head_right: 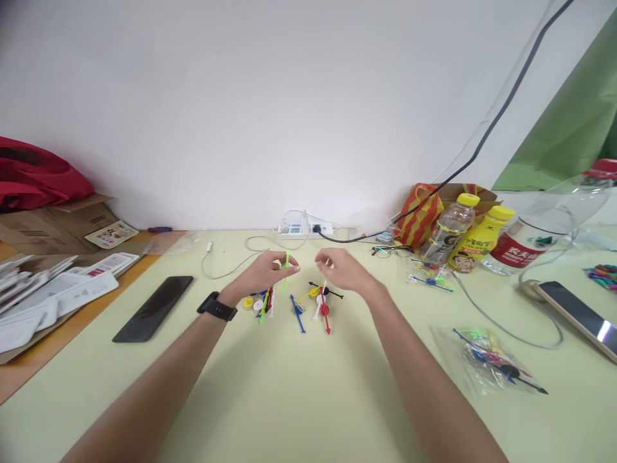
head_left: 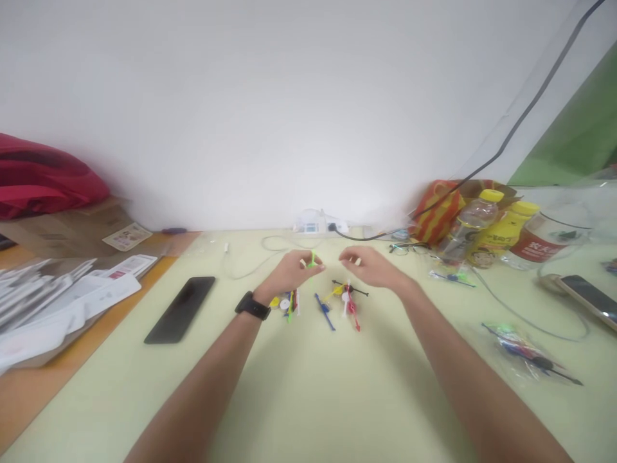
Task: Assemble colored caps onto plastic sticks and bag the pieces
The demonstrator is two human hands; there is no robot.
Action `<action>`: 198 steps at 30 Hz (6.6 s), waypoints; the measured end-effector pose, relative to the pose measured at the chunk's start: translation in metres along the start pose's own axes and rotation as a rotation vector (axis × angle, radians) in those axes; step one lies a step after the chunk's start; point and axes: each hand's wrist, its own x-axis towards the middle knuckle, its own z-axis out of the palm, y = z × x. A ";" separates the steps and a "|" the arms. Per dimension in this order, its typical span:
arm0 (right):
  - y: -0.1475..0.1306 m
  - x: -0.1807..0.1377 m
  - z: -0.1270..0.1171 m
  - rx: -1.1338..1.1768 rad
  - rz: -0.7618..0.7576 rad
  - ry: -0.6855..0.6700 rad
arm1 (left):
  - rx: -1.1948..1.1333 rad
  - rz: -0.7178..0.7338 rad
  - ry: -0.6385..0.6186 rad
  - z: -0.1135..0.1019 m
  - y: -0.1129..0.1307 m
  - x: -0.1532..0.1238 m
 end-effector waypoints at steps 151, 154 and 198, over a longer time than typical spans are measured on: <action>-0.061 -0.013 0.074 -0.001 -0.317 -0.321 | 0.225 0.173 -0.064 -0.040 -0.009 -0.002; -0.062 -0.013 0.063 0.060 -0.257 -0.331 | 0.217 0.172 -0.060 -0.045 -0.008 -0.002; -0.024 -0.011 0.014 -0.263 0.306 -0.275 | 0.248 0.084 -0.499 0.003 0.011 -0.009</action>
